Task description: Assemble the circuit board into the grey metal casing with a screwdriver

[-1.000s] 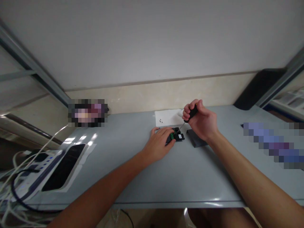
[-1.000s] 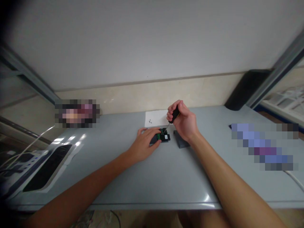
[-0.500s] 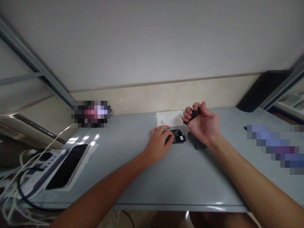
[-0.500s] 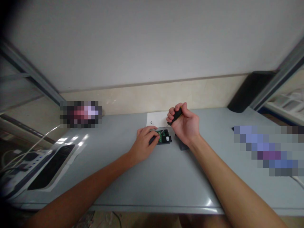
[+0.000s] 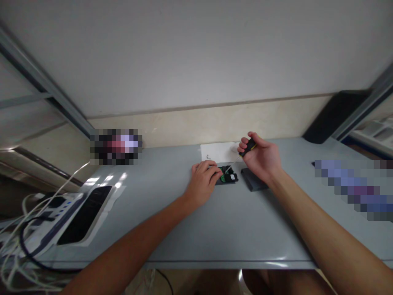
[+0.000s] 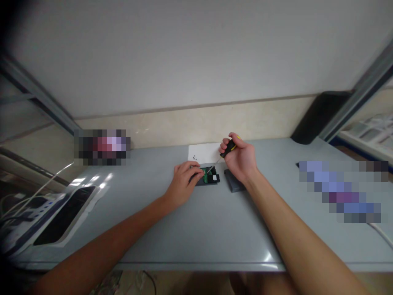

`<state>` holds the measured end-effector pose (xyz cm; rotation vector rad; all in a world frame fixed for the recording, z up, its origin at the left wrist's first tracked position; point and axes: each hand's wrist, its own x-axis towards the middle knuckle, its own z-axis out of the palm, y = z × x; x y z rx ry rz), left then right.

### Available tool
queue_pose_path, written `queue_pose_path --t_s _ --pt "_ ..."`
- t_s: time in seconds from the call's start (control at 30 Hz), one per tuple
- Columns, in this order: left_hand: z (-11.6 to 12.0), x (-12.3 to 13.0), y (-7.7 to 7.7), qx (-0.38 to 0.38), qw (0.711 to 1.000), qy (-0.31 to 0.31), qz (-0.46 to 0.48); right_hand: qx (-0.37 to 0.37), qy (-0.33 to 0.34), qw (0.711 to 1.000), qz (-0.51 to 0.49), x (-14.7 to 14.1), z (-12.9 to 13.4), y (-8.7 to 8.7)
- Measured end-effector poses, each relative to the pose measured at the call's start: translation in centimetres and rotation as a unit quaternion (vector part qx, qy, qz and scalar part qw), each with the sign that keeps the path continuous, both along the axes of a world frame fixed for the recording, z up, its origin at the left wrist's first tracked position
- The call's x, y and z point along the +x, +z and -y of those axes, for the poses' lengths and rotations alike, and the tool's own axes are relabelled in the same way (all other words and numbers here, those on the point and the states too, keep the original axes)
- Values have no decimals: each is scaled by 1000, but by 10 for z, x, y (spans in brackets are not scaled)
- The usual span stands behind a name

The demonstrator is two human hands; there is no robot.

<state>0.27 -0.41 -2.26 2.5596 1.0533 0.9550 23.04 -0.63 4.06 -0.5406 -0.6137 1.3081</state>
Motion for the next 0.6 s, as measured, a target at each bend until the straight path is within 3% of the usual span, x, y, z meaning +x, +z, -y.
queue_pose_path --t_s 0.17,0.43,0.6 --pt "0 0 1 -2 1000 4 13 -41 -31 998 -30 8 -8 -9" --pt "1 2 4 -4 999 20 28 -147 -70 986 -25 3 -10 -9" --pt "-2 0 2 0 999 22 48 -116 -63 991 -38 12 -9 -5"
